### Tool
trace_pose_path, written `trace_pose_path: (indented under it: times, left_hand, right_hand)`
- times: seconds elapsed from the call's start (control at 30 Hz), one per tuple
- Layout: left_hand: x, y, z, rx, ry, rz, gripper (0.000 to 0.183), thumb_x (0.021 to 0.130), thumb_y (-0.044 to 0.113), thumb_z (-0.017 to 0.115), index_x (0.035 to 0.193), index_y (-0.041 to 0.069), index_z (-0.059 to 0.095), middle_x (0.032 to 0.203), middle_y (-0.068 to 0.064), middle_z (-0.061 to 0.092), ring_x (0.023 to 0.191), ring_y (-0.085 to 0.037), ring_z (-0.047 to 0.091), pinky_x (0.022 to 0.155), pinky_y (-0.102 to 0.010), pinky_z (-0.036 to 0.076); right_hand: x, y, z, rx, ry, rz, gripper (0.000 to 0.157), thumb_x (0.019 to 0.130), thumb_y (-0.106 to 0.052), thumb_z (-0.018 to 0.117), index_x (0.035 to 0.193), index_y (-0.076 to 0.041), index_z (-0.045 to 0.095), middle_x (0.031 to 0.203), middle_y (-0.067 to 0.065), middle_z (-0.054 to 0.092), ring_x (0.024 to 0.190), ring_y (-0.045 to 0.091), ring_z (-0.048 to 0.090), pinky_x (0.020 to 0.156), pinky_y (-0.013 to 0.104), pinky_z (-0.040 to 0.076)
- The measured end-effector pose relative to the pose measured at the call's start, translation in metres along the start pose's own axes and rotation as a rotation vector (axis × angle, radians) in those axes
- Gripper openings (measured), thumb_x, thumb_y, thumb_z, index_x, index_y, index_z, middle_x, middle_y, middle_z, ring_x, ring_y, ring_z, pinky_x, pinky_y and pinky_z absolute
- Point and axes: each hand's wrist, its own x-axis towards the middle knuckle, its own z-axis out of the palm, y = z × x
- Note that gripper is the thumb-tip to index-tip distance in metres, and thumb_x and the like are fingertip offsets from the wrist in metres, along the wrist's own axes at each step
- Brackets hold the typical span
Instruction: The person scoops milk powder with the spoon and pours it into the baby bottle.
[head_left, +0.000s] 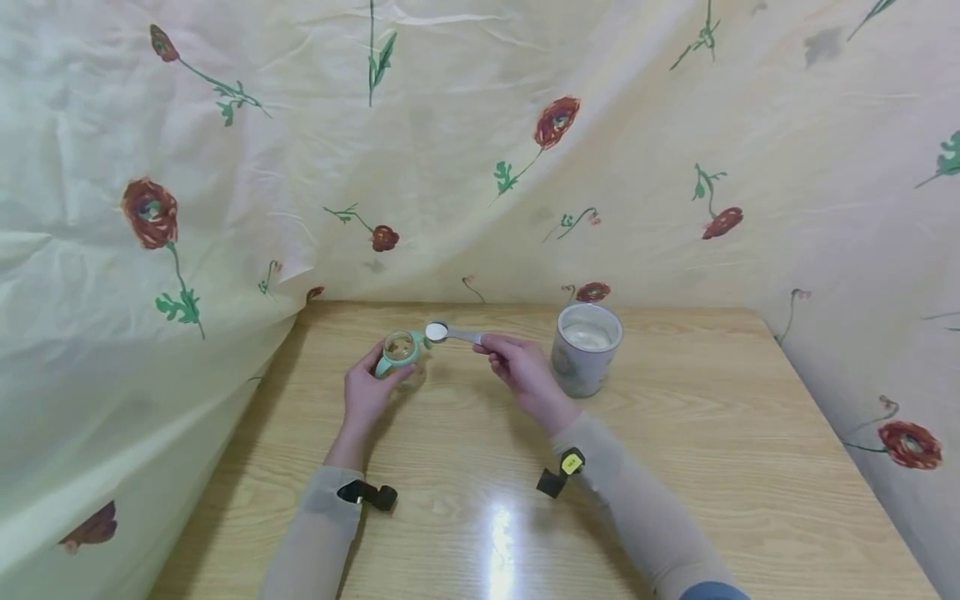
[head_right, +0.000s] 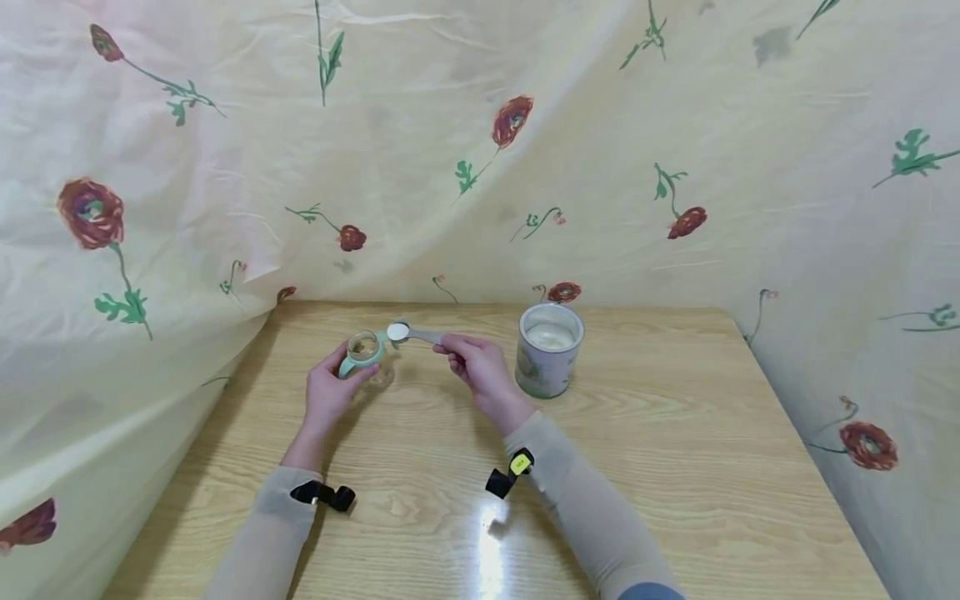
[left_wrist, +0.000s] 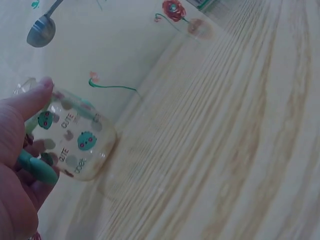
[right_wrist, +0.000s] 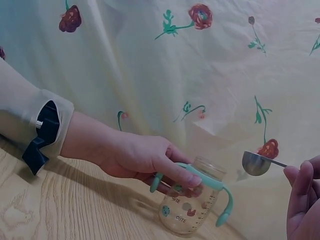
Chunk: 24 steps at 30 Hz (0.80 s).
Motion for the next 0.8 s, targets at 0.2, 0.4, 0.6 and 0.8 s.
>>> trace_pose_path:
  times: [0.2,0.4,0.6,0.8]
  left_hand:
    - [0.004,-0.001,-0.002,0.014,-0.081,-0.014,0.082,0.084,0.028,0.095,0.153,0.007,0.058,0.156,-0.014,0.058,0.146,-0.032,0.051,0.124,-0.047,0.038]
    - [0.01,-0.001,-0.006,0.047,-0.16,0.033,0.078,0.085,0.026,0.095,0.151,0.006,0.06,0.152,-0.016,0.061,0.142,-0.033,0.055,0.123,-0.048,0.04]
    - [0.016,0.0,-0.008,0.026,-0.219,0.015,0.079,0.083,0.024,0.096,0.151,0.006,0.06,0.151,-0.016,0.061,0.141,-0.032,0.055,0.124,-0.048,0.038]
    - [0.019,0.001,-0.009,0.013,-0.277,0.018,0.078,0.084,0.025,0.095,0.151,0.007,0.06,0.152,-0.014,0.061,0.143,-0.031,0.054,0.124,-0.048,0.038]
  right_hand:
    - [0.001,0.001,0.004,-0.086,0.009,-0.03,0.026,0.105,-0.009,0.068,0.125,0.008,0.072,0.094,0.003,0.079,0.071,0.002,0.06,0.064,0.01,0.052]
    - [0.004,0.004,0.007,-0.218,0.003,-0.095,0.031,0.105,-0.013,0.071,0.127,0.008,0.072,0.095,0.002,0.08,0.076,0.004,0.062,0.069,0.014,0.054]
    - [0.009,0.009,0.009,-0.269,-0.004,-0.157,0.03,0.105,-0.013,0.072,0.126,0.008,0.073,0.097,0.006,0.08,0.077,0.006,0.064,0.072,0.016,0.056]
    - [0.011,0.011,0.011,-0.309,-0.022,-0.198,0.025,0.105,-0.011,0.07,0.123,0.007,0.075,0.098,0.008,0.08,0.077,0.009,0.065,0.074,0.02,0.058]
